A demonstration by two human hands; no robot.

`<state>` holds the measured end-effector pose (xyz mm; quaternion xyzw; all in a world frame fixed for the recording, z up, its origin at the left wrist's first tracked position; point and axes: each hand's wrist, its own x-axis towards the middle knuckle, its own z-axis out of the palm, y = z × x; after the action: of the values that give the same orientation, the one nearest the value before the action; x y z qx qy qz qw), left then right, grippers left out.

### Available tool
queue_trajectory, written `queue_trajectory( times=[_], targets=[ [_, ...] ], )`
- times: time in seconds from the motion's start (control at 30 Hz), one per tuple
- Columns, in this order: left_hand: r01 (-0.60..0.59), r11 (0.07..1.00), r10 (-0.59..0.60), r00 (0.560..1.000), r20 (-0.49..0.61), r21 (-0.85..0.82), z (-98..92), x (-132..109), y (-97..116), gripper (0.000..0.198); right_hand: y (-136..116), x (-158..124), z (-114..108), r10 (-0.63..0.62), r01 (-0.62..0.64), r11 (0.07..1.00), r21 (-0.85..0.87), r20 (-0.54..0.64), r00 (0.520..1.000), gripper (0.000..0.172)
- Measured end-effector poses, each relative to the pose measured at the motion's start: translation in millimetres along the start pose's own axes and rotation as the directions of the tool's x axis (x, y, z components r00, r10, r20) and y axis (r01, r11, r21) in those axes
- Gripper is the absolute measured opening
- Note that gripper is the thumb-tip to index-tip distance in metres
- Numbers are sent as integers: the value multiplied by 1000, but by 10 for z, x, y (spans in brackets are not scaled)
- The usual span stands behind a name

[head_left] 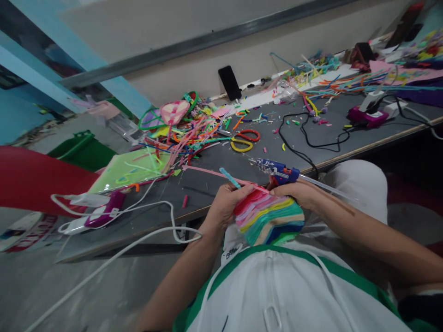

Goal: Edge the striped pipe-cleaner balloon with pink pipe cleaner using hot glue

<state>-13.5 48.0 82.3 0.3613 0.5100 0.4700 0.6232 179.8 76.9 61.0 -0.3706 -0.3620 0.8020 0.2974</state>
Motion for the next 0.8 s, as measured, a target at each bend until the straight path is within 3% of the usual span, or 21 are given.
queue_trajectory(
  times=[0.37,0.57,0.73,0.8],
  targets=[
    [18,1000,-18,999,-43,0,26,-10,-17,31,67,51,-66,19,-19,998,55,3,1000,26],
    [-3,1000,2,999,-36,-6,27,-17,-21,28,14,-28,-21,-9,13,998,-57,61,998,25],
    [-9,1000,9,999,-38,-1,-5,-13,-24,30,-159,-103,-59,-252,244,926,-289,9,968,26],
    [-11,1000,11,999,-45,16,-20,-13,-22,32,-260,-160,-114,-286,273,895,-353,13,958,30]
  ],
)
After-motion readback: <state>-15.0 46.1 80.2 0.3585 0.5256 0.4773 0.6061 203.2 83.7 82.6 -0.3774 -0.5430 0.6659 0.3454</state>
